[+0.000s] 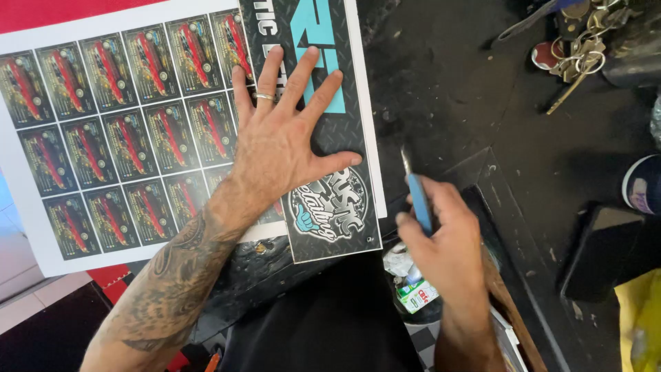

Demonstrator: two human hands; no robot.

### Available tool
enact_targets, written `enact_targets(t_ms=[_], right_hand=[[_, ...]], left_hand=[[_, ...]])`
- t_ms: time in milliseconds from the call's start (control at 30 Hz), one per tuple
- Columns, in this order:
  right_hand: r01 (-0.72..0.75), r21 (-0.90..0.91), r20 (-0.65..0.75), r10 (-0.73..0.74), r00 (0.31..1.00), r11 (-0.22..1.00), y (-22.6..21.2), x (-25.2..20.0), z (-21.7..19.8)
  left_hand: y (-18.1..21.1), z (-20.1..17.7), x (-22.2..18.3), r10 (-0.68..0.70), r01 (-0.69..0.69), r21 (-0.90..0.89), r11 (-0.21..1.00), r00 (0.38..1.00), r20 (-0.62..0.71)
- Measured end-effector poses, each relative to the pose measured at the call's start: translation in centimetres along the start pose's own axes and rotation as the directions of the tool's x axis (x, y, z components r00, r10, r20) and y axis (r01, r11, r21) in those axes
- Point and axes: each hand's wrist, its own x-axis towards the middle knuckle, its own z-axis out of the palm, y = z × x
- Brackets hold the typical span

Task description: The person uses a utility knife to cut a sticker from a sheet on a desk. They then walk to a tool cart, open a drawer, and replace the knife blade with a fresh one from a pack before returning to the desk.

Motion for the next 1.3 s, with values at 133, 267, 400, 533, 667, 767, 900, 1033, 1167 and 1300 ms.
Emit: enact_targets(t_ms=[133,267,400,533,667,767,900,1033,1167,1300], right_hand=[[-0.216,0.324,0.093,0.197,0.976,0.921,-0.5,0.6,-0.6],[-0.067,0.541,0.186,-0.042,0.982,0.838,-0.1,0.7,-0.3],[-0.113,0.753,0.237,-0.107,0.966,0.648,1.4,0.9,0.5],[-0.134,0.84,0.3,-0.244,0.922,0.526,0.9,0.6,-0.1],[-0.14,0.839,0.291,-0.215,0.932,0.526,1.0,0.8,0.5],[-0.092,0.876,0.197,-0.177,0.964,0.473,2.5,0.3,1.6],[-0.065,0.887,0.113,-0.078,0.991,0.456,2.1,0.6,2.1],[-0.115,0.831,0.022,0.174,0.984,0.544,1.4,2.9,2.9],[-0.054,0.751,-0.111,0.206,0.972,0.658,-1.8,5.2,2.6],[0.125,0.285,-0.29,-0.038,0.956,0.95,-5.0,7.6,2.5]], left_hand=[[0.0,-0.1,0.2,0.004,-0.004,0.011,1.0,1.0,-0.001],[-0.1,0.0,0.0,-0.024,0.023,0.022,0.999,0.999,0.046],[-0.3,0.0,0.0,-0.036,0.032,0.047,0.998,0.997,0.073],[-0.3,0.0,0.0,-0.033,0.03,0.06,0.998,0.998,0.047],[-0.3,-0.1,0.0,-0.031,0.031,0.032,0.999,0.999,0.019],[-0.3,0.0,-0.1,-0.029,0.029,0.028,0.999,0.999,0.021],[-0.3,0.1,0.1,-0.035,0.032,0.037,0.999,0.997,0.072],[-0.1,0.0,0.1,-0.039,0.036,0.063,0.997,0.998,0.047],[-0.3,-0.5,0.3,-0.035,0.032,0.037,0.999,0.996,0.082],[-1.2,-1.2,1.1,0.036,-0.038,0.021,0.999,0.997,0.072]])
